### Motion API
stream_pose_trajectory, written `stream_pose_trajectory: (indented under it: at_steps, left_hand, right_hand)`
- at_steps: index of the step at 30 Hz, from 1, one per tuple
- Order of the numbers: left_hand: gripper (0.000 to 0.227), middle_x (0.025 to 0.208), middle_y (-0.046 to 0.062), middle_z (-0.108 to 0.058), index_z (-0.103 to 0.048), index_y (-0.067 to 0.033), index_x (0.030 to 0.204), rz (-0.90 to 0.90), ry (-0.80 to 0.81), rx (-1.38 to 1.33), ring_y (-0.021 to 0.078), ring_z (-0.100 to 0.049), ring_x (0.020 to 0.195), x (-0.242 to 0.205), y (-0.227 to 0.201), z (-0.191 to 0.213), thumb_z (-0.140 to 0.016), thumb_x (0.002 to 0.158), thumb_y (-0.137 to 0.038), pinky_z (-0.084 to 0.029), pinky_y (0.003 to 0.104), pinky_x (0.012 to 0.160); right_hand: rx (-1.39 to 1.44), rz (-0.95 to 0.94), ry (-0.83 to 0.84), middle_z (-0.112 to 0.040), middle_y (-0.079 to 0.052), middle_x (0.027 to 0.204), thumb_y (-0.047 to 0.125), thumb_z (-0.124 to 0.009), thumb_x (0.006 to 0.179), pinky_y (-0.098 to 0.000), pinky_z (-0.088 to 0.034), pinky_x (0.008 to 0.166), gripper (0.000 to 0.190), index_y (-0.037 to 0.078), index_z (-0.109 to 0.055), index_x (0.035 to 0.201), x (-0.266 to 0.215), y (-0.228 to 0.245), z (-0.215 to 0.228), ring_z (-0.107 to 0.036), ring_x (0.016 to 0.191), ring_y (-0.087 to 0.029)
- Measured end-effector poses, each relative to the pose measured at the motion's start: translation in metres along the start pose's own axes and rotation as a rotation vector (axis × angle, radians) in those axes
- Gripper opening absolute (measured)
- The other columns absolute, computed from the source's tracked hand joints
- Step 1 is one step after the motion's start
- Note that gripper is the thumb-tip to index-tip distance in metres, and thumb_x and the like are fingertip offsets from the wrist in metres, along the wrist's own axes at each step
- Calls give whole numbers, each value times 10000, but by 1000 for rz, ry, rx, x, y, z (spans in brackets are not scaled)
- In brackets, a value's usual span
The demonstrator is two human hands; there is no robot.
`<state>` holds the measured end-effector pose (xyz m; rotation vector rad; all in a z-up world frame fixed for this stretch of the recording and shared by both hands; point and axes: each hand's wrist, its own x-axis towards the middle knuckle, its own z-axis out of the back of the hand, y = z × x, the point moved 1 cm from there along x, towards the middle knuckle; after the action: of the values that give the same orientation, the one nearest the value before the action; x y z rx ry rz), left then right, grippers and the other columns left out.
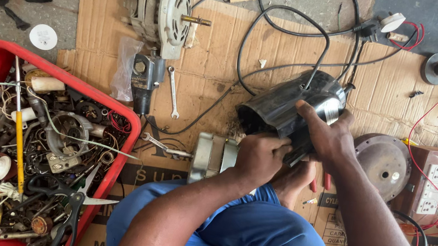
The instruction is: The person sits on the floor and repairs a black electrical motor by hand. They manipulate the internal wires, connect them, and then reassemble the motor casing. The person also uses a screwdriver to tighten screws on the motor housing.
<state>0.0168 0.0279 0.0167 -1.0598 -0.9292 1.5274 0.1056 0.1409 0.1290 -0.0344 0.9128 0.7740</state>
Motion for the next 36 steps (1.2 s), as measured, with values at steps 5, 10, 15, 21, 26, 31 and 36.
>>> stream_pose_trajectory:
  at_steps: [5, 10, 15, 21, 26, 31, 36]
  left_hand:
    - [302, 905, 209, -732, -760, -65, 1007, 46, 65, 245, 411, -713, 863, -4, 10, 4, -763, 705, -79, -577, 487, 783]
    - [153, 859, 190, -737, -799, -119, 907, 251, 356, 403, 384, -729, 875, 10, 17, 1, -763, 761, -148, -579, 476, 821]
    - [251, 932, 138, -771, -813, -123, 1003, 128, 152, 35, 295, -767, 895, 15, 49, 13, -721, 772, -83, -605, 386, 806]
    - [205, 929, 131, -788, -818, -93, 948, 140, 203, -69, 236, -779, 875, 18, 60, 20, -820, 748, -134, -582, 336, 802]
    - [196, 894, 123, -793, -815, -71, 945, 189, 212, -98, 189, -783, 817, 21, 49, 26, -835, 757, -123, -588, 314, 769]
    - [146, 745, 120, -777, -796, -5, 902, 503, 205, -207, 149, -716, 637, 23, 44, 26, -841, 786, -82, -566, 303, 598]
    - [97, 794, 126, -773, -775, 52, 851, 638, 151, -584, 129, -709, 640, 27, 61, 18, -821, 771, 23, -581, 304, 582]
  right_hand:
    - [-88, -10, -8, -585, -376, 1246, 553, -724, 809, -437, -658, 683, 1069, -46, -183, 1511, 0, 2, 2, -743, 966, -428]
    - [-46, 38, 7, -609, -332, 1206, 536, -742, 803, -393, -656, 677, 1063, -46, -180, 1491, 2, -5, 3, -750, 929, -378]
    - [12, 71, 23, -660, -279, 1146, 465, -777, 799, -392, -651, 642, 907, -32, -330, 1412, 5, -17, 11, -757, 883, -321]
    - [-2, 98, 15, -673, -273, 1116, 472, -797, 796, -402, -639, 631, 901, -36, -358, 1398, 8, -25, 16, -756, 849, -312]
    - [-38, 98, 5, -655, -308, 1143, 497, -798, 783, -396, -645, 663, 982, -50, -302, 1431, 10, -26, 17, -764, 883, -334]
    - [-166, 87, 2, -658, -355, 1159, 570, -762, 756, -417, -632, 736, 1072, -43, -273, 1487, 11, -28, 16, -758, 928, -380]
    - [-232, 103, -8, -644, -379, 1178, 634, -755, 743, -425, -615, 789, 1156, -54, -241, 1517, 15, -28, 15, -738, 986, -410]
